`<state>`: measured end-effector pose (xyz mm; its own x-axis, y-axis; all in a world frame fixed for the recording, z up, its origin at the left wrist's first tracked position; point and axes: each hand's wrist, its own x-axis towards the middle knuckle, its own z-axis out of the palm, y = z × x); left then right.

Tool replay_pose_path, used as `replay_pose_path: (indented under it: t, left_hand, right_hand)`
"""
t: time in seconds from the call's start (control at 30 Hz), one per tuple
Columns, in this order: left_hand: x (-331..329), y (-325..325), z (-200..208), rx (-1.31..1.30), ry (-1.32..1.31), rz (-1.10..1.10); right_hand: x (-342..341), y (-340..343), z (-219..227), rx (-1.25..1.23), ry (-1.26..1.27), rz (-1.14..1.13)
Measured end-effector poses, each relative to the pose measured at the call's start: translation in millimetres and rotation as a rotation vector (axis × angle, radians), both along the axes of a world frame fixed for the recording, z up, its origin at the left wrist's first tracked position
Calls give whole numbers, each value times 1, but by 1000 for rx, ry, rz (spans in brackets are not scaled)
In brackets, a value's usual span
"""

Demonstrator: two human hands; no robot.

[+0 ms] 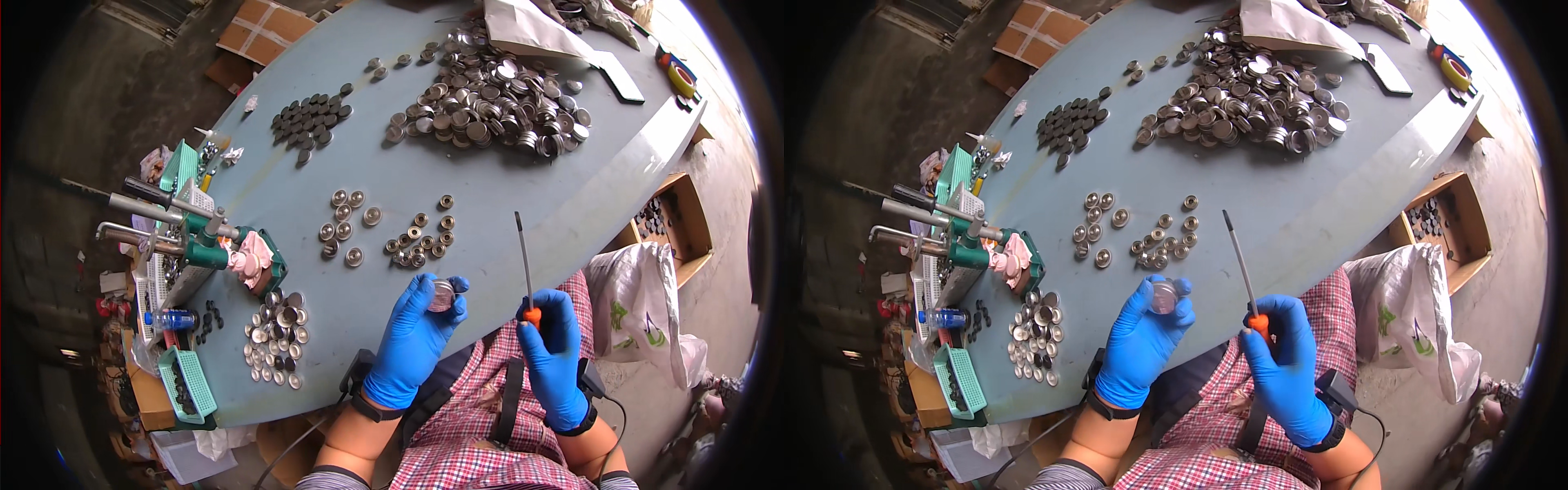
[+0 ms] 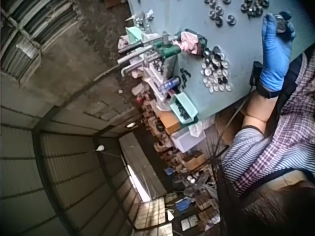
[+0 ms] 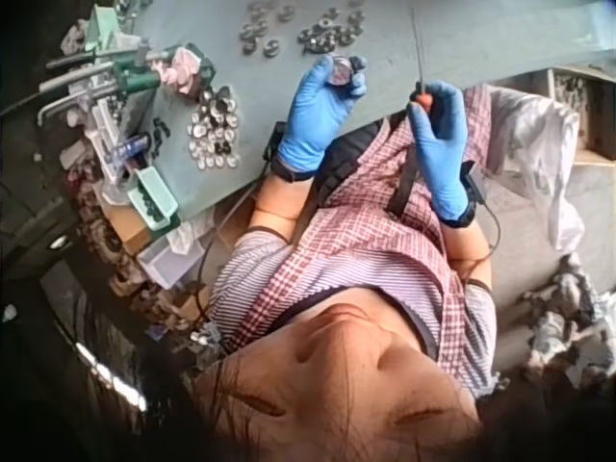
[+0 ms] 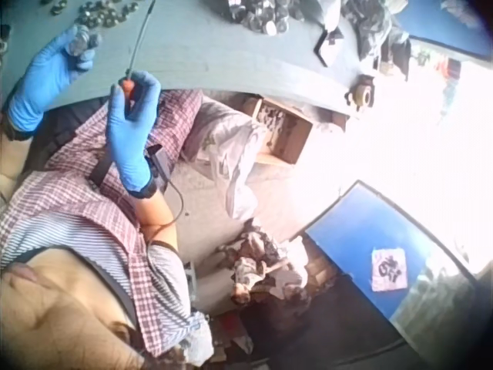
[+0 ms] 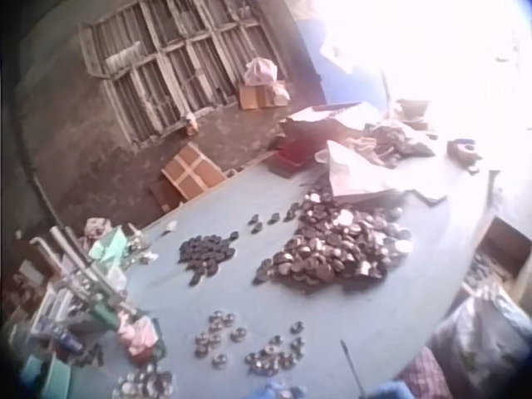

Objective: Assembling small metal components using a screwdriver-like tool to seat parts together.

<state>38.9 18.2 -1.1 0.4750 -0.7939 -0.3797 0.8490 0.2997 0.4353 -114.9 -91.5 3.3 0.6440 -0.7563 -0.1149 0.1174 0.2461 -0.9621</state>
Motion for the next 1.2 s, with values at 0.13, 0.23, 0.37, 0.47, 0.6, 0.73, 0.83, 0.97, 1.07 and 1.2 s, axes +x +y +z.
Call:
replay_pose_path:
  t: [0.13,0.23,0.37,0.47,0.6,0.73,0.83,0.97,1.07,1.2]
  left_hand:
    - [-24,-5,-5,-44,-219,1]
    - [-40,-19,15,96,-271,29]
    - [-46,-26,21,166,-368,-96]
    - [-44,-24,19,190,-401,-144]
    - [-41,-17,12,241,-598,-182]
    - [-39,-14,14,307,-763,-204]
    - [-41,-13,15,268,-792,-211]
    - [-42,-11,16,176,-588,-181]
    - [-37,-12,17,72,-407,-126]
    - [-27,-6,14,40,-299,-89]
  right_hand:
    - [19,6,3,67,58,60]
    - [30,8,2,9,82,60]
    - [33,7,-5,-63,38,3]
    - [29,3,-9,-468,60,-75]
    - [23,-8,2,-668,121,-53]
    - [21,-14,12,-754,159,52]
    - [23,-16,8,-810,193,53]
    - [21,-15,-6,-452,123,81]
    - [18,-16,0,87,77,43]
    - [6,-21,-8,-106,123,67]
